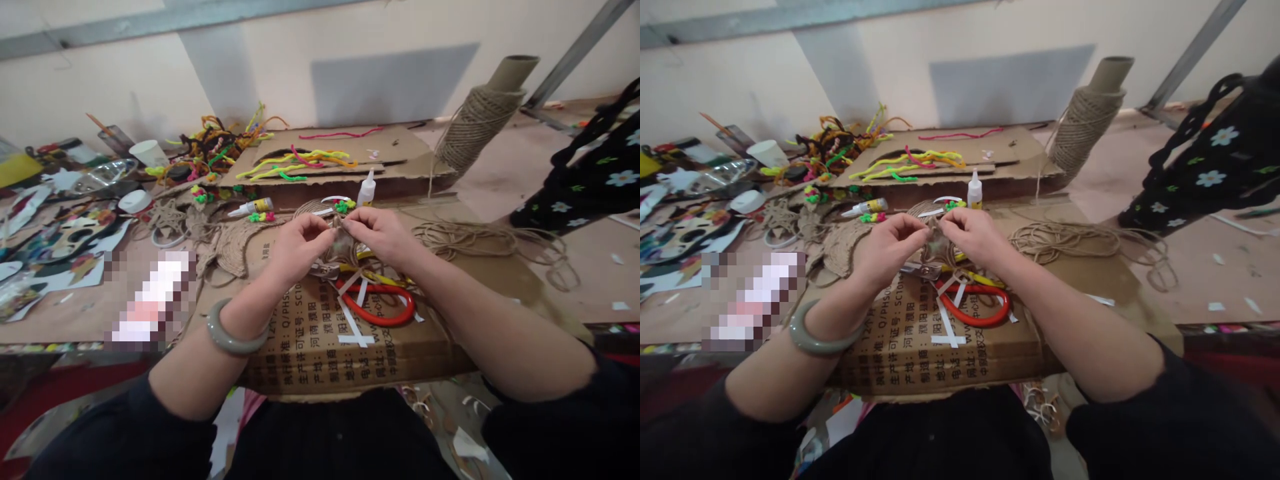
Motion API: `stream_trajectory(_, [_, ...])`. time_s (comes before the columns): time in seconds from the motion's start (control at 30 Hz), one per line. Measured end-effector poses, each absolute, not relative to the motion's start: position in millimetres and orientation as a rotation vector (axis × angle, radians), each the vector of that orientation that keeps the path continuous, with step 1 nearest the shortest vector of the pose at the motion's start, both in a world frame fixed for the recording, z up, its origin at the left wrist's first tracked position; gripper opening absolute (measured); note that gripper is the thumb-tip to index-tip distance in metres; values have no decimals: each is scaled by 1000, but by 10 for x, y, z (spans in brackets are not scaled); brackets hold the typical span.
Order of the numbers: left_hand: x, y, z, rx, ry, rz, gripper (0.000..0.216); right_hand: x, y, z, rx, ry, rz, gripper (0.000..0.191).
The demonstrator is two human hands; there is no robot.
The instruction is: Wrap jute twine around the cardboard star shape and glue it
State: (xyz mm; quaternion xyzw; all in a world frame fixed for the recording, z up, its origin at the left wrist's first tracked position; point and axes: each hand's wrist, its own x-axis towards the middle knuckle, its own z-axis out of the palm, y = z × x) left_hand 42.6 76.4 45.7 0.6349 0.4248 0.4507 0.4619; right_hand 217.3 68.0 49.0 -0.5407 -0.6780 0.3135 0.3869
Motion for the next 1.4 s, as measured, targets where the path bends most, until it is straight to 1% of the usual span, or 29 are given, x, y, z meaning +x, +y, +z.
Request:
stream_trajectory(0.2, [447,753,464,1553,1081,1013,16,2179,663,487,-1371,-1713,815,31])
stream_trajectory(0.3, [452,755,461,1519,1064,965,13,2177,655,503,-1362,-1717,832,32])
stream_trajectory(0.43, [454,749,458,1479,1049,941,9,2175,650,508,-1333,-1735,846,28])
stream_trajectory(0.6, [464,728,472,1415,1021,896,11,2163,645,497,-1341,-1720,859,20])
stream_trajectory(0.83, [440,730,546,1328,990,927,18,2182,659,517,-1332,-1561,908,20])
stream_trajectory(1.13, [431,725,563,1357,995,902,13,2178,641,547,-1340,-1565,932,15])
stream_trajectory(1.27, [460,701,574,1374,1030,877,6,2152,627,554,-1352,-1612,909,13])
stream_trajectory(1.4, [445,712,568,1332,1011,865,6,2162,637,553,-1362,-1608,896,13])
